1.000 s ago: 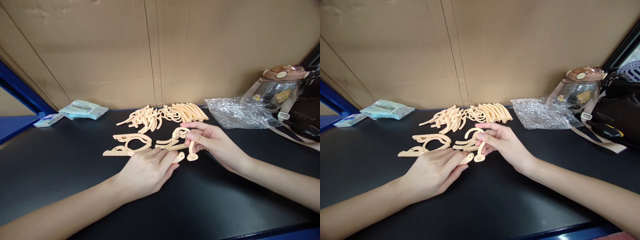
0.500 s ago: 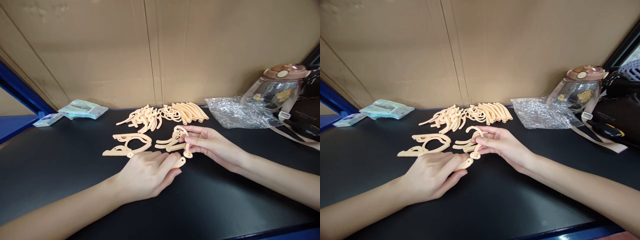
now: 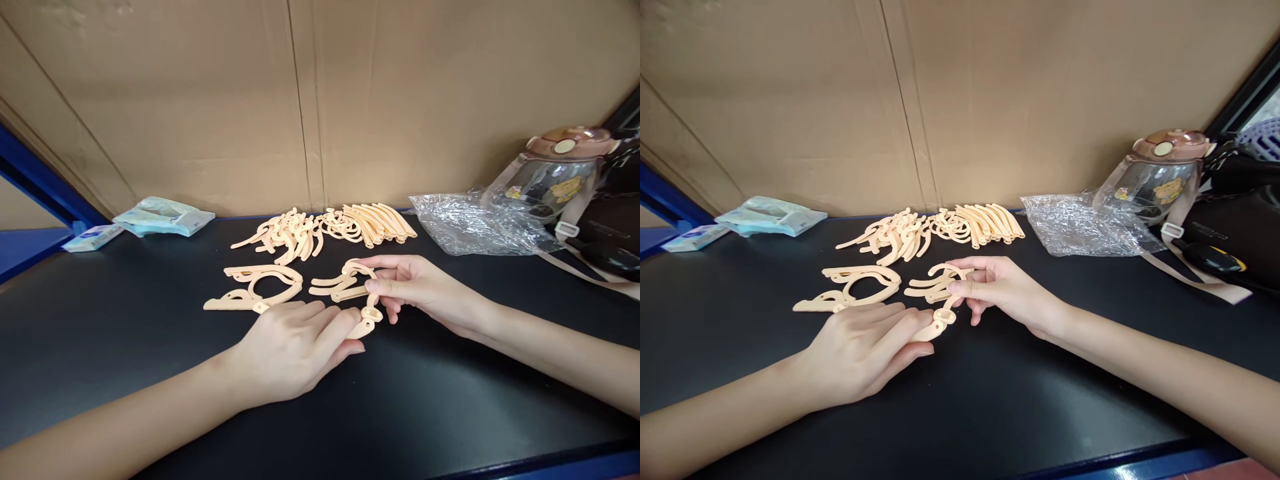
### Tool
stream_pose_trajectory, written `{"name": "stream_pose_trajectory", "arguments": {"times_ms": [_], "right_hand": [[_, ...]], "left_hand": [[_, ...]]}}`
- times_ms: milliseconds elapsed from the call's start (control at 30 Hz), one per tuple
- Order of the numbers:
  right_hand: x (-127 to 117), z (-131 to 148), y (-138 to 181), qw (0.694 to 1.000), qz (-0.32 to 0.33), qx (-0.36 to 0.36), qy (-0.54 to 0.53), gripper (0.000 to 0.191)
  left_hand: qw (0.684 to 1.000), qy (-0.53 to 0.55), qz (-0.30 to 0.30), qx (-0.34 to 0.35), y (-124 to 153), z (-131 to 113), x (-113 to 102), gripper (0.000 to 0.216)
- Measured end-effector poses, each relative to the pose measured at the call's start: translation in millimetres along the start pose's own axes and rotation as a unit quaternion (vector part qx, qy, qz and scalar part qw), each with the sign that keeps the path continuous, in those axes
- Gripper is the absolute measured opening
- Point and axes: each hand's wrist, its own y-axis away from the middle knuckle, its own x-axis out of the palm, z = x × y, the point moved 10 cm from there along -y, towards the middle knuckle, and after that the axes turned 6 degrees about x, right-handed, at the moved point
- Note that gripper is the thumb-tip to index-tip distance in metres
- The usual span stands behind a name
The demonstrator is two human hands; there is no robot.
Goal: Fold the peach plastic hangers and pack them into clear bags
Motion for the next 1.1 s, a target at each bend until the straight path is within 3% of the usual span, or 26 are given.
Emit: {"name": "stream_pose_trajectory", "arguments": {"times_ms": [333,567,867,1100], "right_hand": [[-5,5,-1,1.000,-0.020,-0.014,0.011,0.058],[0,6,2,1.000,-0.009,-0.025,0.016,0.059],[0,4,1,0.999,-0.002,-0.029,0.016,0.054],[-7,10,4,0.994,-0.054,-0.050,0.076,0.060]], "left_hand": [[0.997,0.020,-0.001,-0.075,6,16,2,0.028],[0.998,0.001,0.000,-0.060,7,13,4,0.017],[0.996,0.046,0.008,-0.076,8,16,6,0.022],[0.996,0.041,0.022,-0.071,6,16,9,0.022]]}}
